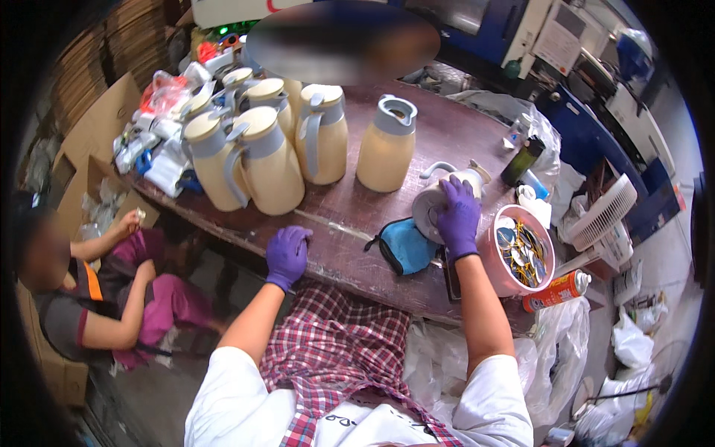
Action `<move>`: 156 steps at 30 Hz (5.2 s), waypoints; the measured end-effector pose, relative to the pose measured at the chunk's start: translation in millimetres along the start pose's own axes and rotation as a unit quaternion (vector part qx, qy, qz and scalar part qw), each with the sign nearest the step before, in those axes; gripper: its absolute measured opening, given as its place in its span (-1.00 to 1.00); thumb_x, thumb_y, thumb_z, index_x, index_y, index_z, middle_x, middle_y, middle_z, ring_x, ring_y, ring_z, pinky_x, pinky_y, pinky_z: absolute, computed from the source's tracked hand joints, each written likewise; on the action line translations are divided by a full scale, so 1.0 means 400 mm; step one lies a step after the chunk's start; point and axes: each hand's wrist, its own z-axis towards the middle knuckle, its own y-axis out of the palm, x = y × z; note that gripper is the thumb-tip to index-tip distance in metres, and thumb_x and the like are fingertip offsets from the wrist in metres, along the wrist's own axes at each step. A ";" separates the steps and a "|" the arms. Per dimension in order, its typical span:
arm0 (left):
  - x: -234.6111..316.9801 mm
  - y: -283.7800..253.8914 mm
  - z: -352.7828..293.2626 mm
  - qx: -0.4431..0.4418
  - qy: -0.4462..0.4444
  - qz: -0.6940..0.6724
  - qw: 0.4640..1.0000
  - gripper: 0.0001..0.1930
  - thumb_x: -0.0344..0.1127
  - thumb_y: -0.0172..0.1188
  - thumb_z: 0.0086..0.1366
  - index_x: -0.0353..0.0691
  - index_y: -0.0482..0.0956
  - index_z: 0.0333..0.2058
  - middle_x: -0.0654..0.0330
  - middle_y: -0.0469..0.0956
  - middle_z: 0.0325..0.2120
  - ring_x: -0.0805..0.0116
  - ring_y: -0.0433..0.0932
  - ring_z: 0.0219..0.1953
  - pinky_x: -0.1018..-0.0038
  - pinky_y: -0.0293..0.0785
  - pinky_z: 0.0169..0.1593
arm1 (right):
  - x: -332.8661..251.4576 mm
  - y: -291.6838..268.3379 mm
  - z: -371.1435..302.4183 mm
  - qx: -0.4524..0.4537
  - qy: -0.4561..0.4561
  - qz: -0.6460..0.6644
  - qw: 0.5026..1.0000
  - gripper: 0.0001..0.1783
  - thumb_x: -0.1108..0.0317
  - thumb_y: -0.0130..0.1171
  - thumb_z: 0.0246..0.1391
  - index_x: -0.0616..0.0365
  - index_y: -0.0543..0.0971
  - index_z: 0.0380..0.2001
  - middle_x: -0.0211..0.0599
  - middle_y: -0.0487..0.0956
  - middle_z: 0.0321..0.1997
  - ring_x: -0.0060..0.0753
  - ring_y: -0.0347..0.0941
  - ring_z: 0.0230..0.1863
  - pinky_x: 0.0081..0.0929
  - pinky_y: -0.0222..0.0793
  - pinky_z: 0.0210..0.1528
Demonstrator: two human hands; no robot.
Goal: The person assembles beige pitchers by attaching grey handles and lids. They pick up each component, fit the handle onto the pitcher body, and secure the lid on top. The finished pitchers are placed on a wooden table alongside others.
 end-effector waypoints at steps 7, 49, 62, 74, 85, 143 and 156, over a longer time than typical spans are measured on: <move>0.025 -0.024 0.003 -0.035 -0.040 0.002 0.999 -0.81 -0.35 0.14 0.27 -0.12 0.63 -0.15 0.15 0.61 -0.18 0.08 0.57 -0.14 0.21 0.49 -0.01 | -0.152 -0.290 -0.051 0.201 -0.092 0.209 0.952 -0.37 0.53 0.35 -0.10 0.11 0.51 0.13 -0.01 0.48 0.27 0.13 0.35 0.33 -0.11 0.28 0.34; 0.212 -0.141 -0.294 -0.310 -0.260 -0.501 0.765 -0.52 0.10 0.26 0.35 -0.25 0.55 -0.07 0.28 0.59 -0.22 0.51 0.49 -0.15 0.49 0.42 -0.01 | 0.500 0.080 -1.310 -0.374 0.375 -0.201 0.824 -0.34 -0.15 -0.10 0.28 0.05 0.50 0.24 -0.16 0.45 0.36 -0.08 0.38 0.34 -0.10 0.20 0.40; 0.307 -0.138 -0.176 -0.418 -0.151 -0.510 0.736 -0.54 0.09 0.15 0.43 -0.26 0.47 -0.07 0.20 0.65 -0.10 0.48 0.50 -0.05 0.45 0.40 0.09 | -0.227 -0.408 -0.800 0.000 0.105 0.322 0.941 -0.15 0.26 0.22 -0.20 0.31 0.42 0.28 -0.05 0.46 0.24 -0.07 0.36 0.20 -0.24 0.21 0.32; 0.294 -0.170 -0.205 -0.398 -0.194 -0.537 0.718 -0.48 0.18 0.14 0.41 -0.25 0.48 -0.11 0.21 0.62 -0.16 0.44 0.52 -0.09 0.46 0.39 0.08 | -0.269 -0.277 -0.714 -0.092 -0.071 0.416 0.902 -0.29 0.20 0.11 0.06 0.33 0.38 0.27 0.14 0.42 0.31 0.20 0.30 0.35 -0.05 0.14 0.41; 0.255 -0.133 -0.210 -0.440 -0.194 -0.542 0.690 -0.50 0.12 0.26 0.34 -0.24 0.54 -0.06 0.17 0.62 -0.08 0.42 0.56 -0.03 0.43 0.45 0.08 | -0.288 -0.205 -0.777 -0.089 0.080 0.390 0.913 -0.31 0.10 0.05 0.20 0.21 0.34 0.34 0.08 0.30 0.44 0.08 0.25 0.43 -0.19 0.09 0.45; 0.276 -0.140 -0.006 0.024 0.011 -0.369 0.929 -0.64 -0.18 0.15 0.43 -0.23 0.41 0.09 0.03 0.11 0.37 0.13 0.18 0.35 0.25 0.13 0.34 | 0.271 -0.259 -0.054 -0.165 0.255 -0.237 0.923 -0.56 -0.15 0.30 -0.09 -0.34 0.74 -0.12 -0.30 0.69 -0.02 -0.13 0.57 0.09 -0.01 0.28 0.23; 0.253 -0.137 -0.042 -0.006 -0.029 -0.335 0.942 -0.58 -0.35 0.12 0.42 -0.31 0.38 0.21 0.00 0.21 0.32 0.05 0.16 0.39 0.23 0.09 0.42 | 0.252 -0.284 -0.105 -0.087 0.275 -0.125 0.949 -0.42 -0.30 0.31 -0.09 -0.20 0.72 -0.10 -0.20 0.71 -0.05 -0.12 0.62 0.04 -0.19 0.41 0.15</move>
